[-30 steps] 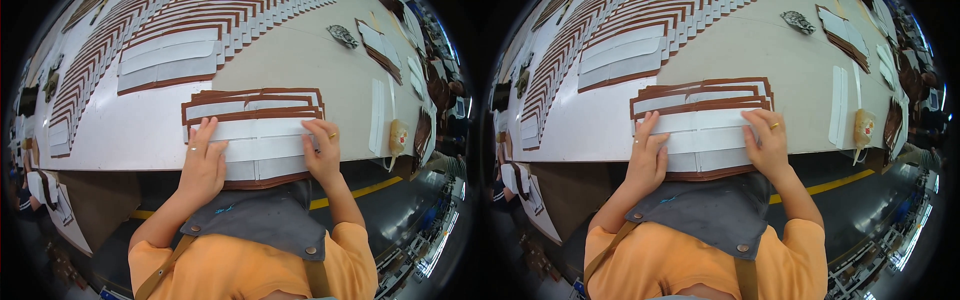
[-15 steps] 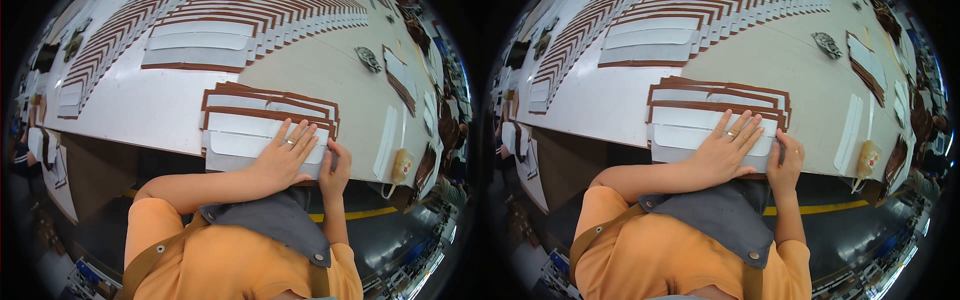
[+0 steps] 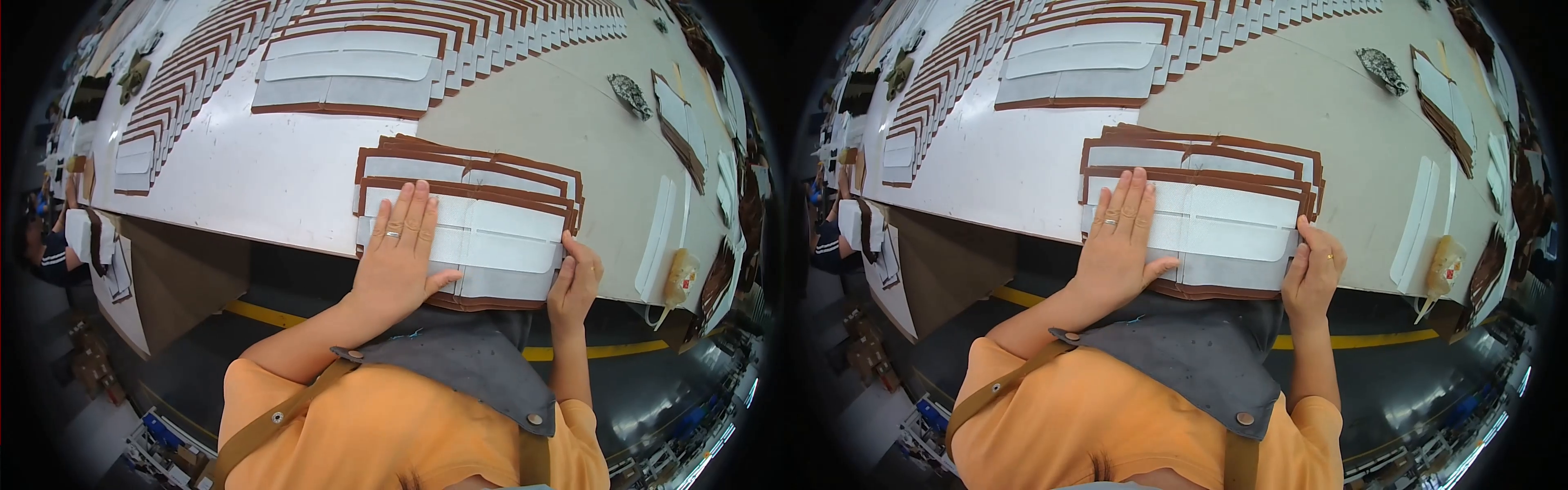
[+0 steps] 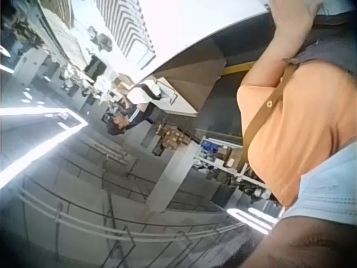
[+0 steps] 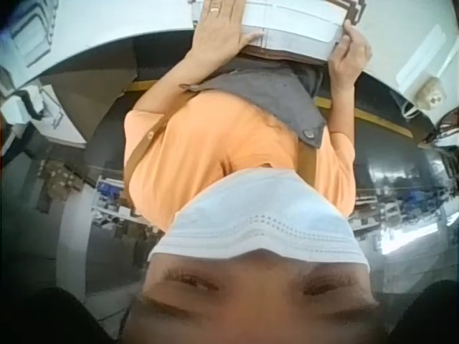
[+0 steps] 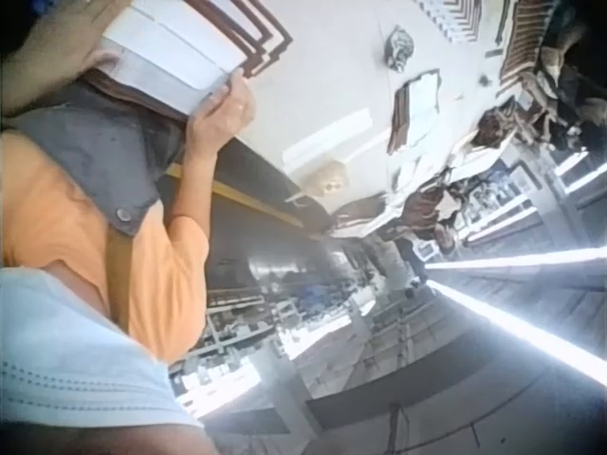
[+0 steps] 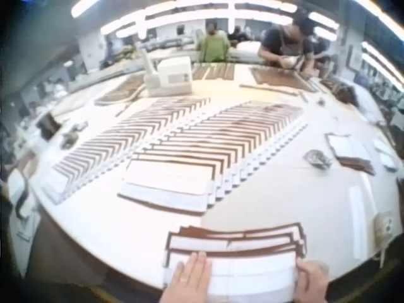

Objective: Assembling and applying glue to white fabric liners and leather wallet pieces at a workshop table.

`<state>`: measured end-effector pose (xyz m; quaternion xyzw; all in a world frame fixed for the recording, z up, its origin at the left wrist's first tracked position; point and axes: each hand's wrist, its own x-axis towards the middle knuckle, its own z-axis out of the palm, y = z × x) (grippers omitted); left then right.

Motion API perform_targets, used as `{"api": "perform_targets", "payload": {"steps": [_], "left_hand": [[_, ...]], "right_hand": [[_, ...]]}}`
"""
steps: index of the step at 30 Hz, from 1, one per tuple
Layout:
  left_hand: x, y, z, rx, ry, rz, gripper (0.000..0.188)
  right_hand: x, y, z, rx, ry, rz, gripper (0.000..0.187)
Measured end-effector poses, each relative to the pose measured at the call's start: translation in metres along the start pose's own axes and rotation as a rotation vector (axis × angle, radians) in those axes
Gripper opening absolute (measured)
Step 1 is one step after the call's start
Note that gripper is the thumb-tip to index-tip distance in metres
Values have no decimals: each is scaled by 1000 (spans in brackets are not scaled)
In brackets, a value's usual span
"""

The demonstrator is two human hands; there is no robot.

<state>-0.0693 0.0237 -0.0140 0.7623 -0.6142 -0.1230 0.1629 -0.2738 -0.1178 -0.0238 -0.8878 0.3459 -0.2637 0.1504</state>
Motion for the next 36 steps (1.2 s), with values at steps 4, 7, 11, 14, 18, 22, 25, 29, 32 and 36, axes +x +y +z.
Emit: {"api": "perform_targets", "payload": {"steps": [4, 7, 11, 14, 18, 22, 25, 29, 32, 36], "left_hand": [[-12, -19, -7, 64, -21, -46, 79], [-23, -33, -13, 60, -38, -73, 70], [-17, -40, -27, 155, -53, -104, 69], [-1, -20, -29, 112, 41, 40, 63], [9, -7, -11, 78, -107, 220, 61], [-1, -17, -8, 84, -101, 150, 62], [-5, -17, -6, 90, -45, 128, 65], [-5, -18, -5, 93, -14, 145, 71], [-5, -20, -3, 100, -5, 152, 72], [-5, -22, -3, 93, -8, 158, 64]], "right_hand": [[0, 1, -1, -27, 2, -3, 26], [5, -4, -5, -107, -47, -46, 27], [21, -16, -15, -199, -166, -89, 29], [35, -32, -6, -141, -185, -138, 31], [45, -55, 16, -25, -349, -306, 40], [40, -41, 13, -140, -459, -324, 41], [48, -24, 9, 73, -291, -170, 37], [74, -34, 15, 212, -345, -178, 20], [90, -31, 22, 300, -473, -103, 12], [103, -31, 21, 404, -699, 27, 9]]}}
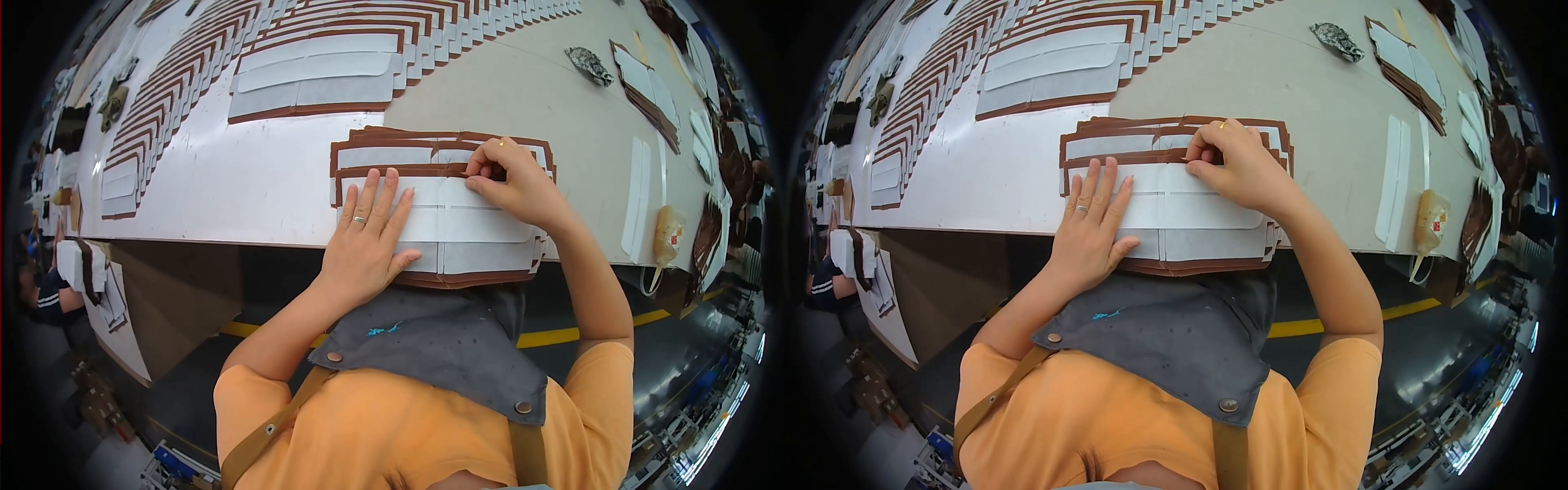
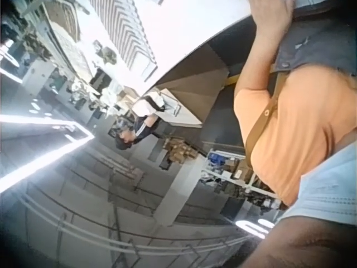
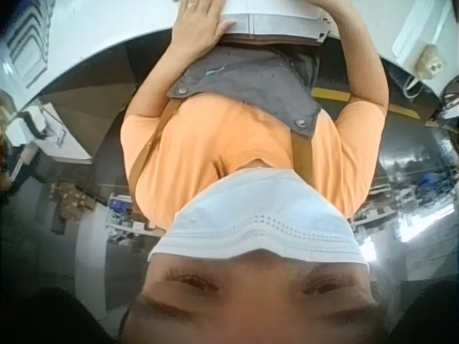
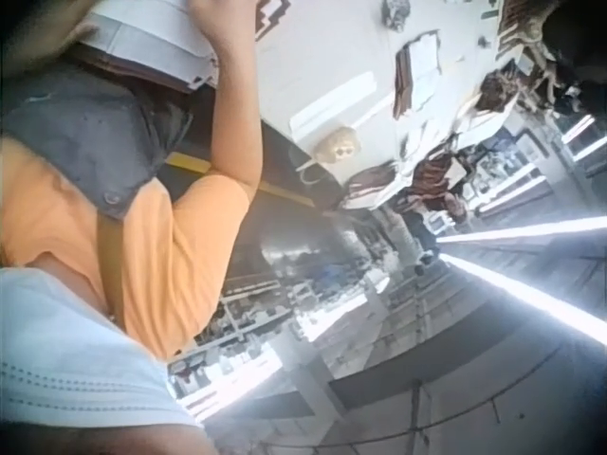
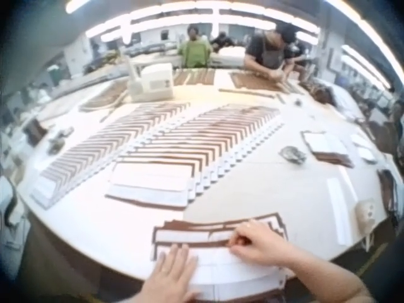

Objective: Assembling and applying glue to white fabric liners and leather wallet pieces at a workshop table.

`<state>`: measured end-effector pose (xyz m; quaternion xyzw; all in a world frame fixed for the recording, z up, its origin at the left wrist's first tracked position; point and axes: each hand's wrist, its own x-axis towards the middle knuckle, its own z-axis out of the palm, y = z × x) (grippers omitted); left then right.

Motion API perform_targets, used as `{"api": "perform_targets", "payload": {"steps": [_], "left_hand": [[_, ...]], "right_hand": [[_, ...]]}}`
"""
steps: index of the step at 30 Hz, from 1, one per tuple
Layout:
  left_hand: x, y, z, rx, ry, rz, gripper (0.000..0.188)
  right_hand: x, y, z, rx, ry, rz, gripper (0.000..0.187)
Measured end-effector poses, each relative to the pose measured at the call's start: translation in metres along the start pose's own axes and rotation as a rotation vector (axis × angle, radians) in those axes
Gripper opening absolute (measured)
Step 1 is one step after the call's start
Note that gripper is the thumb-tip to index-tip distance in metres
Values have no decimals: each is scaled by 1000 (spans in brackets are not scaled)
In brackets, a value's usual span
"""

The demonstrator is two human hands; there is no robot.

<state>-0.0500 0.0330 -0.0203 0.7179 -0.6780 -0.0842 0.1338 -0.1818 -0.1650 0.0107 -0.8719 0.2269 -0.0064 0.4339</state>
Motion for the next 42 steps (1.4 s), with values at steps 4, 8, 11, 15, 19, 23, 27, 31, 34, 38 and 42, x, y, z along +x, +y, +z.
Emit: {"api": "perform_targets", "payload": {"steps": [4, 8, 11, 15, 19, 23, 27, 31, 34, 38, 42], "left_hand": [[-2, -4, -2, -90, 66, -36, 57], [0, -11, -1, -243, 269, -184, 55], [0, -13, -7, -230, 336, -278, 59], [2, -13, -16, -331, 331, -453, 60], [3, -25, -15, -977, 410, -462, 59], [7, -44, -25, -1161, 625, -485, 49], [16, -87, -37, -1189, 699, -503, 43], [34, -145, -53, -1045, 754, -524, 42], [49, -190, -59, -827, 732, -609, 44], [59, -241, -55, -557, 686, -654, 47], [66, -243, -53, -330, 648, -653, 48]], "right_hand": [[-6, -2, 2, 66, 67, -48, 9], [-11, -11, 0, 54, 142, -73, 9], [-13, -18, -2, 49, 144, -57, 9], [-16, -19, -1, 42, 176, -94, 11], [-21, -30, -5, 66, 172, -68, 12], [-25, -9, -28, -118, 3, 16, 17], [5, -17, -25, 411, 30, 195, 15], [70, -6, -15, 737, 194, -6, 15], [115, -13, 1, 766, 227, 8, 16], [158, -18, 14, 626, 303, 128, 16], [168, -18, 18, 415, 341, 196, 16]]}}
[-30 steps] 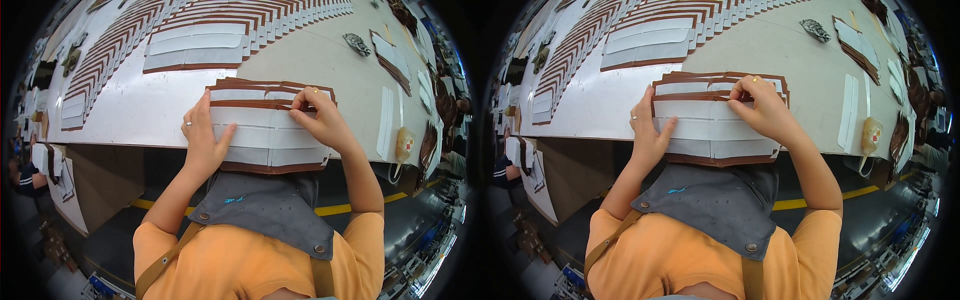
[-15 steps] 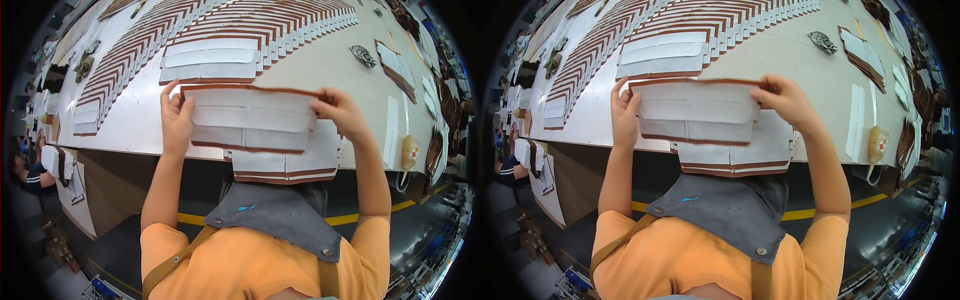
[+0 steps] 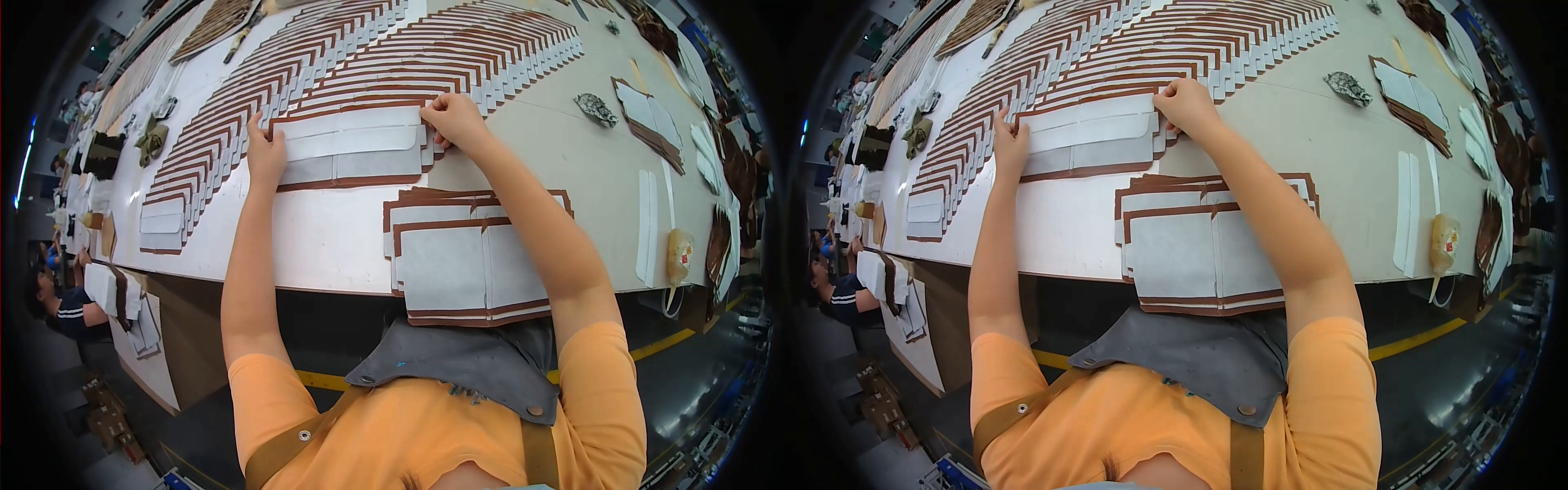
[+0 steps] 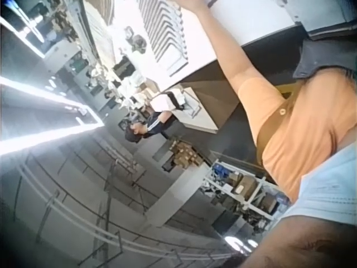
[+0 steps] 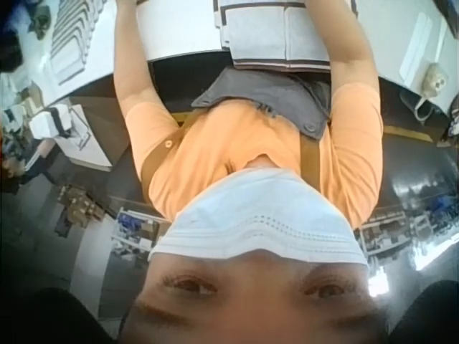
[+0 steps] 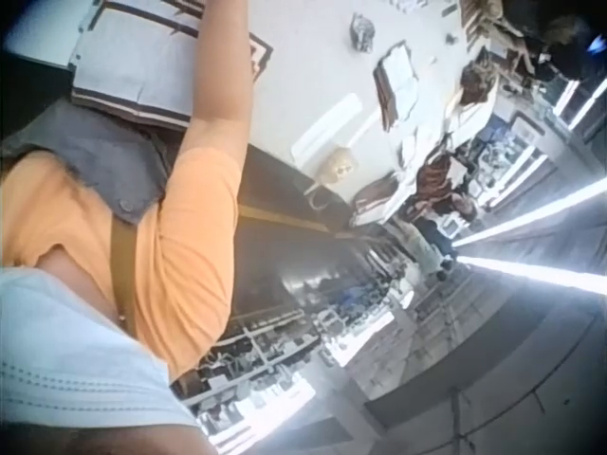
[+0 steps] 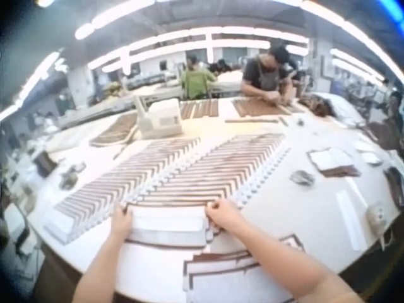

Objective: Assembling and applying glue to white fabric liners and leather wallet pieces at a workshop table.

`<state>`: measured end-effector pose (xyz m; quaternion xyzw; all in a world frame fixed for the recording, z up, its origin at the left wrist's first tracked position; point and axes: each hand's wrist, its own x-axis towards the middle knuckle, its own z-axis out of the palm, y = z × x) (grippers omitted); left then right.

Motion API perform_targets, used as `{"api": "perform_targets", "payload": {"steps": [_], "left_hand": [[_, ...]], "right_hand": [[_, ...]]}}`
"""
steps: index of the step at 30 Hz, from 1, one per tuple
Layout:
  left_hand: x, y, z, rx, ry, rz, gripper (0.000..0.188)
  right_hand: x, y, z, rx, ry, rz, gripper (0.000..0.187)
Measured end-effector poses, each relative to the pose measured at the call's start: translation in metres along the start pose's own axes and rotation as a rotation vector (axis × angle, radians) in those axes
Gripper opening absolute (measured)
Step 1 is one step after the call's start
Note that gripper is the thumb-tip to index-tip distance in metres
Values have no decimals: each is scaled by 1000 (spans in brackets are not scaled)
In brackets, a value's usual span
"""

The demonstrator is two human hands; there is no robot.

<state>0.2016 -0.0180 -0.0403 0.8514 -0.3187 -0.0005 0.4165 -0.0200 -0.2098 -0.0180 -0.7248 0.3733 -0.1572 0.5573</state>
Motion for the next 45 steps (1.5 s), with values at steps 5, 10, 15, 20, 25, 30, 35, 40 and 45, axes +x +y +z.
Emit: {"api": "perform_targets", "payload": {"steps": [5, 10, 15, 20, 25, 30, 35, 40, 45], "left_hand": [[-5, 2, -1, 58, 27, 30, 47], [-3, 3, 1, 106, 31, 74, 47], [0, -8, 11, 198, 77, 172, 44], [9, -49, 5, 391, 272, 403, 33], [-38, 7, -28, 194, 121, 354, 33], [-89, 66, -18, 6, -86, 324, 29], [-117, 117, 3, -89, -202, 446, 28], [-146, 151, 10, -203, -318, 504, 27], [-190, 154, 9, -434, -604, 324, 34]], "right_hand": [[-2, -2, 2, -153, 13, -8, 15], [0, -1, 3, -152, 25, 13, 15], [1, 13, 5, -358, 119, -193, 13], [-18, 5, -18, -569, 262, -358, 20], [-53, 69, -184, -884, 716, -169, 18], [-111, 105, -260, -1257, 665, 451, 20], [-105, 119, -266, -1364, 620, 461, 18], [-130, 91, -285, -1003, 900, 178, 16], [-165, -5, -203, -181, 915, -407, 17]]}}
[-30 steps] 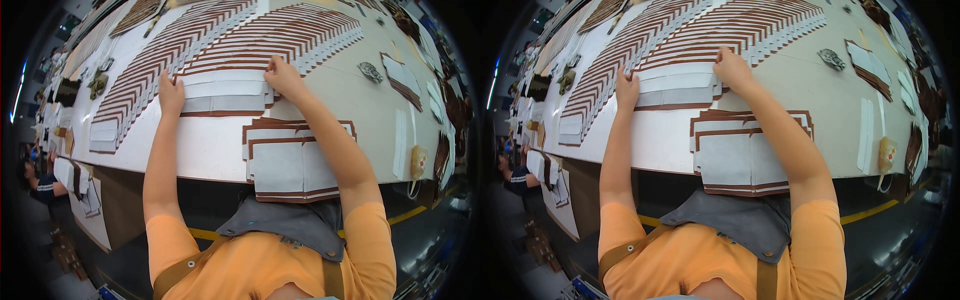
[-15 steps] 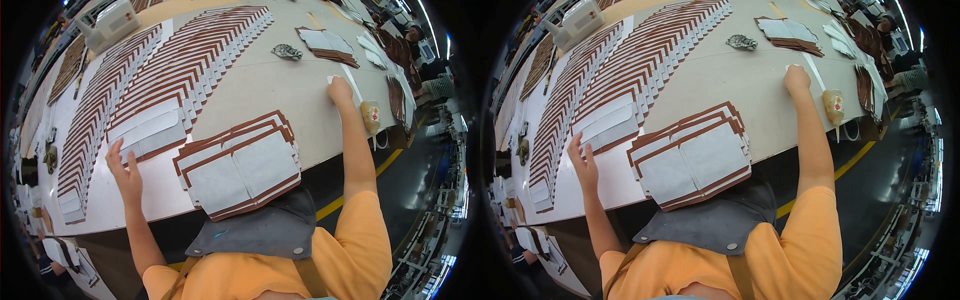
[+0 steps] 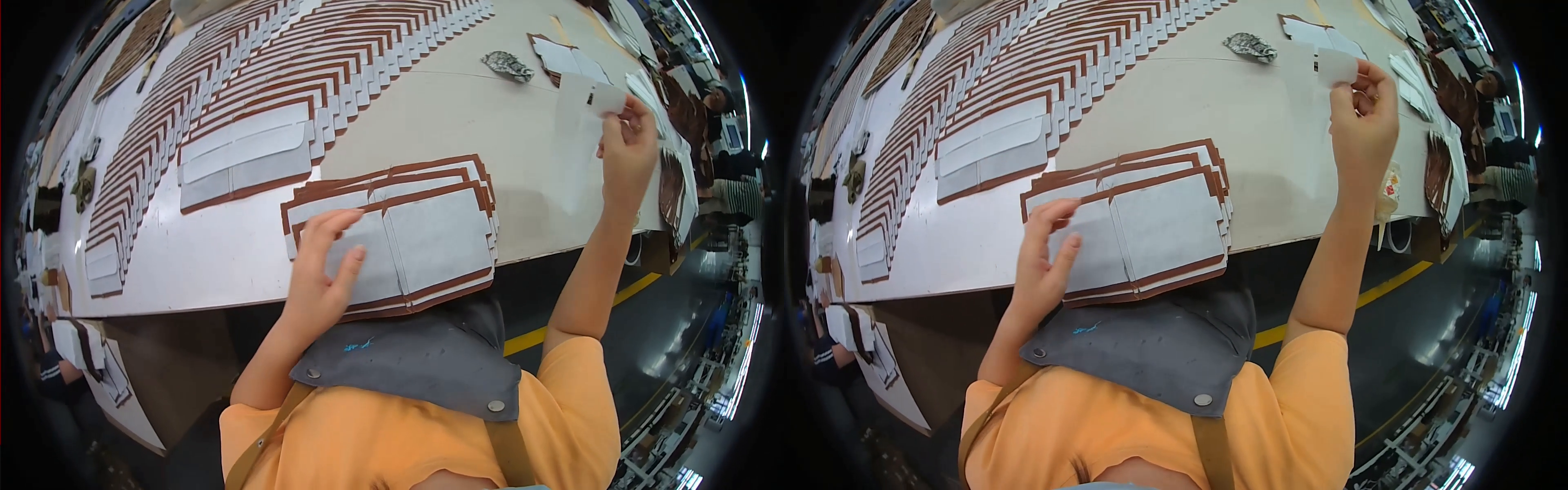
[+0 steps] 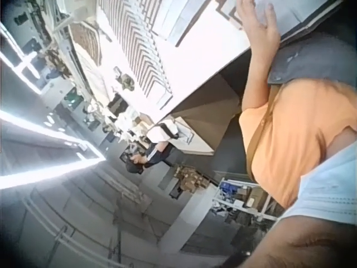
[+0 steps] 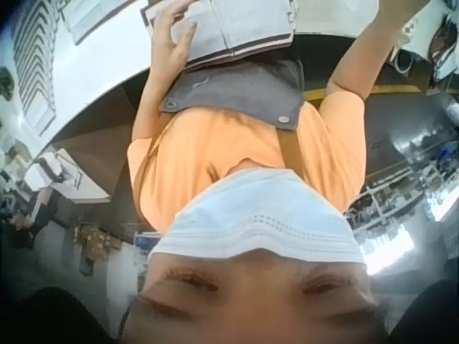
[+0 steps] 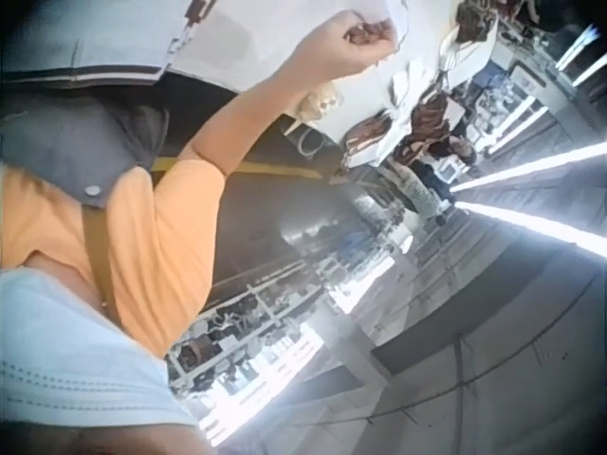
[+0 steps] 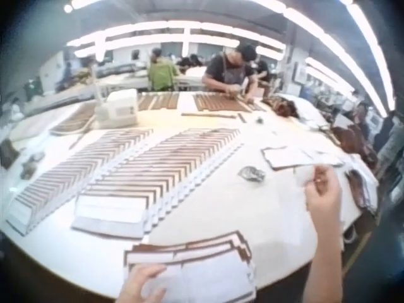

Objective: Assembling and applying glue to white fabric liners and leather wallet pieces at a workshop table.

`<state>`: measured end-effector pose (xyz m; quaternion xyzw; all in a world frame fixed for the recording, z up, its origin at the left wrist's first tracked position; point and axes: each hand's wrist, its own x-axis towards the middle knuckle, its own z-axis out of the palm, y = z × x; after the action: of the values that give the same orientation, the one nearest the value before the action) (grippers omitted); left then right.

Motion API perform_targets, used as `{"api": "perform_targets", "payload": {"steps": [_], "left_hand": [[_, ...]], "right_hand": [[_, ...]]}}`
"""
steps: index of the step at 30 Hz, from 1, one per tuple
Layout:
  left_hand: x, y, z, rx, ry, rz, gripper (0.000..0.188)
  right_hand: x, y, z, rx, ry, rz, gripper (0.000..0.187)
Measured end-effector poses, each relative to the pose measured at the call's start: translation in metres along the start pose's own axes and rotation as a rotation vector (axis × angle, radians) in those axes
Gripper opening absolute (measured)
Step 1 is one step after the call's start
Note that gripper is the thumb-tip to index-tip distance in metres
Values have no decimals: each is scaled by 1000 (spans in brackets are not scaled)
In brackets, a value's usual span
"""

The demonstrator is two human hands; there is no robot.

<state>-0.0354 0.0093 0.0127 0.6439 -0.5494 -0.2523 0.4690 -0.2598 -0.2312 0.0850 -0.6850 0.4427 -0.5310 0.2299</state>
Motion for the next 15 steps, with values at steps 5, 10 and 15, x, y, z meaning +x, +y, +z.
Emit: {"api": "perform_targets", "payload": {"steps": [5, 10, 15], "left_hand": [[-4, 10, 30, -654, -116, -312, 57], [-16, 3, 34, -761, 7, -465, 62], [-19, 24, 27, -1073, 266, -566, 41]], "right_hand": [[-52, -47, 16, 484, -68, 34, 15], [-88, -55, 32, 860, -117, 150, 13], [-113, -40, 38, 894, -152, 231, 18]]}}
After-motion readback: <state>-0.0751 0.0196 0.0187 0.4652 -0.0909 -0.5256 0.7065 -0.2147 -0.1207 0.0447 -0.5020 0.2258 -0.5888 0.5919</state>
